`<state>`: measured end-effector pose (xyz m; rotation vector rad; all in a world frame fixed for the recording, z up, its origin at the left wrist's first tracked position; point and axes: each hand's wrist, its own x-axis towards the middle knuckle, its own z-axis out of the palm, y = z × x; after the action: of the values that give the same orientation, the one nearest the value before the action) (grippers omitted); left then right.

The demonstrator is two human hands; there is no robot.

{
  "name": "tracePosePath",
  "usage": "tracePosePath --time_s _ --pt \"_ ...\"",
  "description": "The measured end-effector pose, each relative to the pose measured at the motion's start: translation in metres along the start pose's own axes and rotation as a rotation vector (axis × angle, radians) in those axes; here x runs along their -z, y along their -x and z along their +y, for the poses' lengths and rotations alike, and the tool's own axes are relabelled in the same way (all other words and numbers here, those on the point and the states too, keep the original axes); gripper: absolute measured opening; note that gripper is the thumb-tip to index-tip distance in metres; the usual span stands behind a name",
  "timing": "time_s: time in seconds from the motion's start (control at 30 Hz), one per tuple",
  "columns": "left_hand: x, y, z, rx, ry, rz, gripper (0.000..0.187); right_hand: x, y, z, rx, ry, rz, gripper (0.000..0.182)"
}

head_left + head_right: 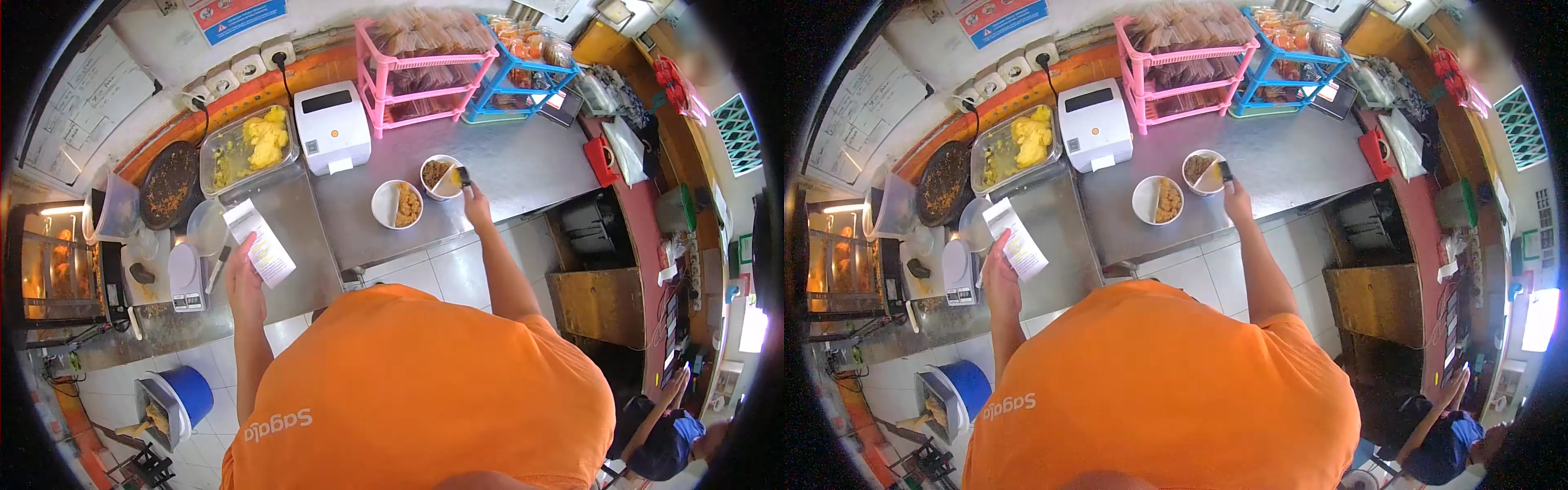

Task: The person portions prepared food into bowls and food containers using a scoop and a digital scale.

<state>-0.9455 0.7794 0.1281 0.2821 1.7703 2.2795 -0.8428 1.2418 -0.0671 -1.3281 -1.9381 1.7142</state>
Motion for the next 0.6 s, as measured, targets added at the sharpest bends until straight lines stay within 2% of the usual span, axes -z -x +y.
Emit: tracePosePath --time_s 0.07,0.1,0.27,0.33,0.4,0.47,0.5,0.53,0.57,0.6 --pt "-0.001 0.003 -0.001 0.066 -0.002 0.036 0.038 -0.014 0.003 0.002 0.353 0.869 0.110 0.055" --pt "0.000 0.004 -0.001 0.065 0.001 0.039 0.038 -0.019 0.013 -0.003 0.243 0.905 0.068 0.052" --pt "0.015 0.002 0.003 0.012 -0.074 0.060 0.036 -0.024 0.034 -0.021 0.177 0.833 0.184 0.050" --pt "0.025 0.004 0.006 0.010 -0.079 0.088 0.036 -0.017 0.042 -0.024 0.255 0.614 0.270 0.047" --pt "0.036 0.003 0.006 0.005 -0.082 0.115 0.036 -0.012 0.041 -0.016 0.250 0.567 0.223 0.046" --pt "0.048 0.003 0.002 0.009 -0.091 0.172 0.038 -0.015 0.036 0.000 0.399 0.615 0.118 0.047" --pt "0.054 0.003 0.002 0.004 -0.089 0.194 0.038 -0.017 0.037 -0.001 0.308 0.628 0.105 0.046" --pt "0.059 0.002 0.004 0.024 -0.084 0.181 0.038 -0.024 0.021 0.008 0.309 0.547 0.214 0.046" --pt "0.066 0.002 0.007 0.038 -0.080 0.185 0.038 -0.031 0.016 0.000 0.364 0.495 0.250 0.045" --pt "0.073 0.003 0.011 -0.020 -0.137 0.174 0.038 -0.045 0.035 -0.036 0.408 0.383 0.252 0.044"
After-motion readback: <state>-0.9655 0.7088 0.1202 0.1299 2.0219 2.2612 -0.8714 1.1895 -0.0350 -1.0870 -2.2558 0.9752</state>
